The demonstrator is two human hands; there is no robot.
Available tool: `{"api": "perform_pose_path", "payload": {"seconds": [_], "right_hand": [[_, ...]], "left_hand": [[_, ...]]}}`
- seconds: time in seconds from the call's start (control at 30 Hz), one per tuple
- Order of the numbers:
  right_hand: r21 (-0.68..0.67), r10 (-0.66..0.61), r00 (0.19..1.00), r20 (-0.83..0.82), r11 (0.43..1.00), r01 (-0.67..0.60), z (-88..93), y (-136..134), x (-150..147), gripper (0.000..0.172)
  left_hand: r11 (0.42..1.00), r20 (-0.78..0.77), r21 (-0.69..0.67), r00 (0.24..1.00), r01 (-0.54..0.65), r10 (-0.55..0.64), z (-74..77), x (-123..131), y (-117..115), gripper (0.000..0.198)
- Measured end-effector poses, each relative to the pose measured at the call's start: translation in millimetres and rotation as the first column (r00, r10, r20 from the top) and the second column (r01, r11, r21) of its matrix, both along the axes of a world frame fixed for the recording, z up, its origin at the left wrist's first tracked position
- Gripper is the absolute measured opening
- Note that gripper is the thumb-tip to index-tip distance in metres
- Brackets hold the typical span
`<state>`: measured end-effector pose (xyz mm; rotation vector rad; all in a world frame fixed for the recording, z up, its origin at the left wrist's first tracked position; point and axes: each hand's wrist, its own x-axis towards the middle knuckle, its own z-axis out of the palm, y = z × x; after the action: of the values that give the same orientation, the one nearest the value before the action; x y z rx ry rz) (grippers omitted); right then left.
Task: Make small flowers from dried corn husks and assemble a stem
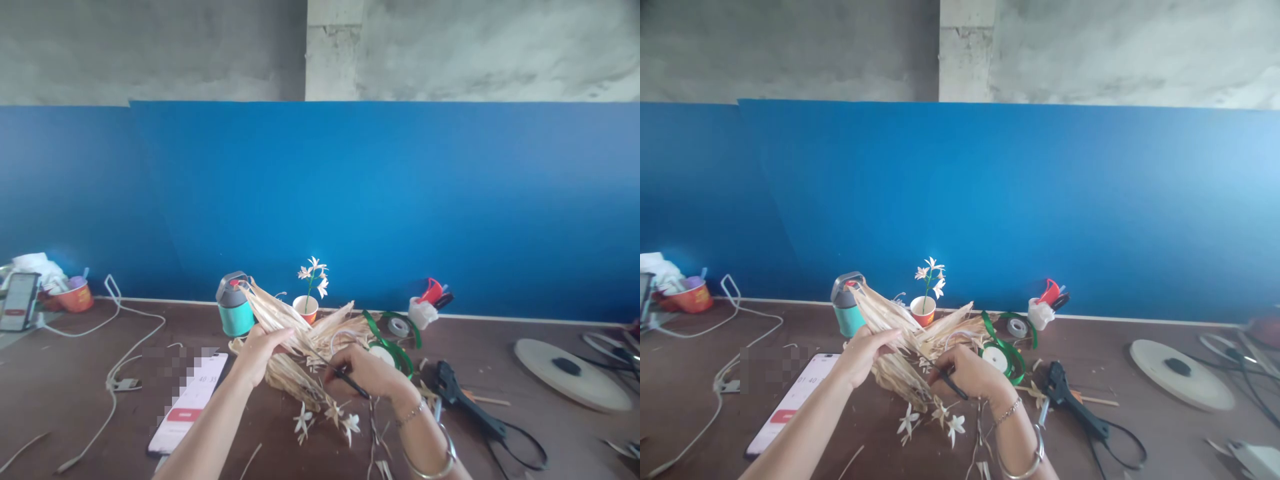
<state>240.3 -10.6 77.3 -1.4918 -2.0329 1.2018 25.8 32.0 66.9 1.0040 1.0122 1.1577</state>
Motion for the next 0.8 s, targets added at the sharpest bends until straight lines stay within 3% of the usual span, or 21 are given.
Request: {"api": "perform_pose_path", "payload": {"seconds": [0.8], "right_hand": [[0.085,-0.003,1.000,0.009,0.996,0.002,-2.0,2.5,0.9,0.021]], "left_hand": [[1.000,0.114,-0.011,0.993,0.008,-0.007,-1.7,5.2,-0.8,0.026]]}}
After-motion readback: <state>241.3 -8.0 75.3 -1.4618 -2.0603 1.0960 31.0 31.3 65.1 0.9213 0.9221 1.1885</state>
